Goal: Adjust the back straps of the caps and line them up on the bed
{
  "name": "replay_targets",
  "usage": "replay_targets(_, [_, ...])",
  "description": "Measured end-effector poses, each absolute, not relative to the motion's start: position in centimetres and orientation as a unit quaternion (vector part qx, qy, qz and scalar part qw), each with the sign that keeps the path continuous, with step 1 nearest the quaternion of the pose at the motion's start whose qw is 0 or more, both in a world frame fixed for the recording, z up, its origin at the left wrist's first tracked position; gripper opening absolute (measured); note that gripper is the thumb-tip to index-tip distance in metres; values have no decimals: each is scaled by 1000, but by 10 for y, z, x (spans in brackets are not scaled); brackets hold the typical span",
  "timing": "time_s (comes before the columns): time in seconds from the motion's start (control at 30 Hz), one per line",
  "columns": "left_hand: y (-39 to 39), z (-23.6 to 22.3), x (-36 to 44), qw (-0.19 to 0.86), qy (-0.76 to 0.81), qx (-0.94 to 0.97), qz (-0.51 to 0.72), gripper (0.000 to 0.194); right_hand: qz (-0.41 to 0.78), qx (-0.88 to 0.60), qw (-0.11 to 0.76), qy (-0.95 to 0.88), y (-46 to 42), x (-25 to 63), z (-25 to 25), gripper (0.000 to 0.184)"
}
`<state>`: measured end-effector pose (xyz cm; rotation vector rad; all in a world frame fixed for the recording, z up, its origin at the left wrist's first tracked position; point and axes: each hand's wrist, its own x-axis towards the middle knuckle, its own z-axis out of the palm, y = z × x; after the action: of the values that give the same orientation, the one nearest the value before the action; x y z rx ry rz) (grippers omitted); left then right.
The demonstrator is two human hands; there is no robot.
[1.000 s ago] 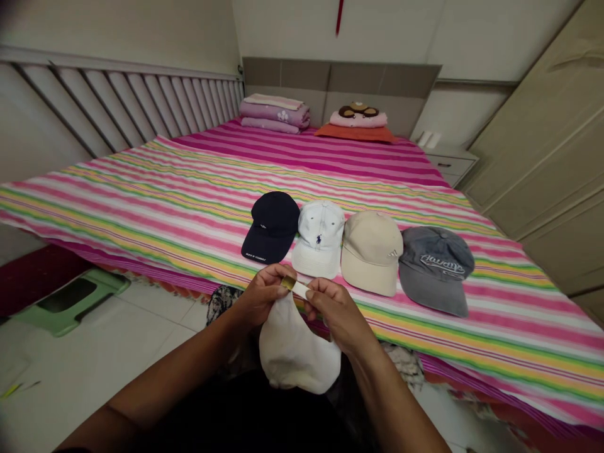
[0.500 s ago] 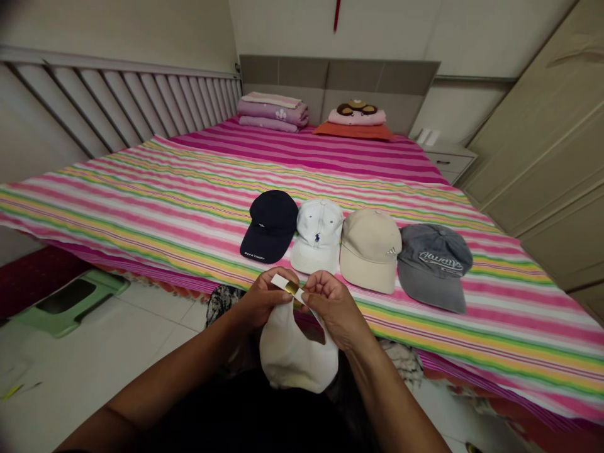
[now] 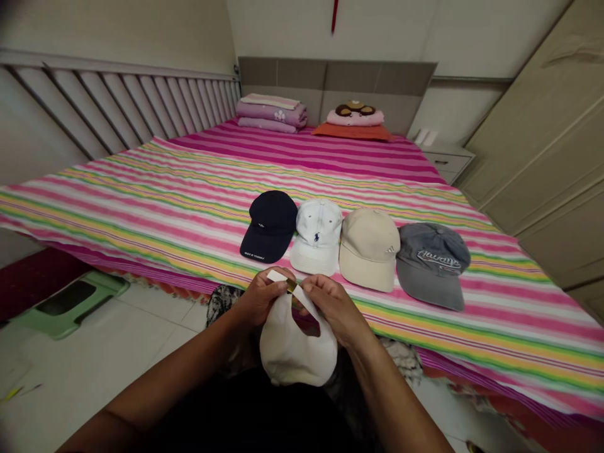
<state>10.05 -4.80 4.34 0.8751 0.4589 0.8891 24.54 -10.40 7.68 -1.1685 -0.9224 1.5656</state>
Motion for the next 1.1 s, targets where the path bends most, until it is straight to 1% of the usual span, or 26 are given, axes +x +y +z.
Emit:
replay_targets(0.07, [-47,42,99,783,209,403,424,17,654,-473,452,-380,-105,248,73,27])
replay_targets(0.27, [-48,44,99,784,215,403,422,18,641,-466,487,-368,-106,250,68,24])
replay_targets(0.5, [-53,45,103,778,210,425,411,20,639,-461,496,-365,-105,243,77,24])
replay_targets(0.57, [-54,45,103,779,206,421,418,19,644,-463,487,-366,-104,244,77,25])
replay_targets(0.73, [-51,46,99,778,198,413,431,18,658,-484,431,-382,-102,250,77,26])
replay_targets(0.83, [-49,44,97,782,211,417,413,19,643,-489,438,-394,-101,252,78,24])
replay_targets(1.0, [-45,42,93,790,216,430,379,24,643,-468,459,-397,-99,250,77,21])
replay_targets(1.1, [-41,45,88,810,172,424,367,34,641,-463,470,-393,-99,248,77,18])
